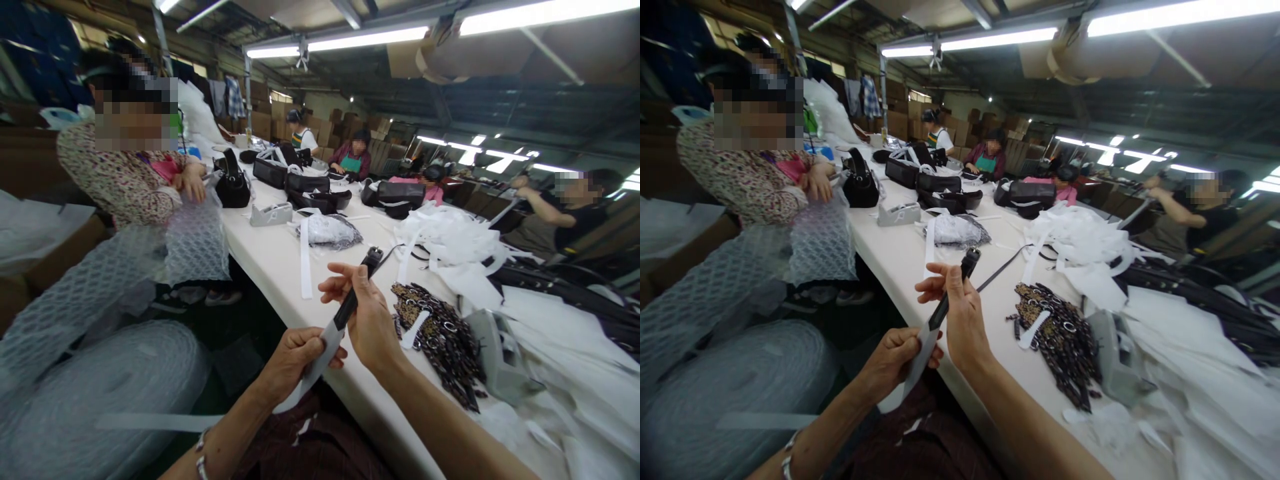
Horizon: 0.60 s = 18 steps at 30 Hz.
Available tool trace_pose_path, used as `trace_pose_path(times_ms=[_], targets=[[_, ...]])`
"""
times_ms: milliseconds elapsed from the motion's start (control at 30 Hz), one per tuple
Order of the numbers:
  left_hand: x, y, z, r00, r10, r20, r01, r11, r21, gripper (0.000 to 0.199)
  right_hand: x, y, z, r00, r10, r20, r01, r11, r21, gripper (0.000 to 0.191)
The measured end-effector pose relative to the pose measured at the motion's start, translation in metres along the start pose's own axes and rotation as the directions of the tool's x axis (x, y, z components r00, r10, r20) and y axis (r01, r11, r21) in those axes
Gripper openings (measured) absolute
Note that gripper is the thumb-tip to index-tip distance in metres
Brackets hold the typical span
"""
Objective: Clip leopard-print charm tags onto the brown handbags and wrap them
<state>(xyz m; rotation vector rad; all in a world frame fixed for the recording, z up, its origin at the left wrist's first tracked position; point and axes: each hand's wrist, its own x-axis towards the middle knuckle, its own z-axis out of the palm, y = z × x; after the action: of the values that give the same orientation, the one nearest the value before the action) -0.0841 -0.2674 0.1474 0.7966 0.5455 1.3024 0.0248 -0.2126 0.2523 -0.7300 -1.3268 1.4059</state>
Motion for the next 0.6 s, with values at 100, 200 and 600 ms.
trace_pose_path(times_ms=[100, 200, 600], targets=[[0.001, 0.001, 0.0, 1.0, 0.008, 0.003, -0.008, 1.0, 0.0, 0.042, -0.003, 0.001, 0.0, 0.999, 0.043, -0.001, -0.043, 0.998, -0.048, 0.05], [0.003, 0.002, 0.001, 1.0, 0.017, 0.0, -0.017, 1.0, 0.001, 0.04, -0.01, 0.004, 0.001, 0.995, 0.09, 0.04, -0.085, 0.991, -0.107, 0.05], [0.001, 0.004, -0.013, 0.996, 0.024, -0.084, 0.01, 0.924, 0.383, 0.042, -0.007, 0.021, -0.02, 0.917, 0.363, 0.167, -0.397, 0.877, 0.272, 0.053]])
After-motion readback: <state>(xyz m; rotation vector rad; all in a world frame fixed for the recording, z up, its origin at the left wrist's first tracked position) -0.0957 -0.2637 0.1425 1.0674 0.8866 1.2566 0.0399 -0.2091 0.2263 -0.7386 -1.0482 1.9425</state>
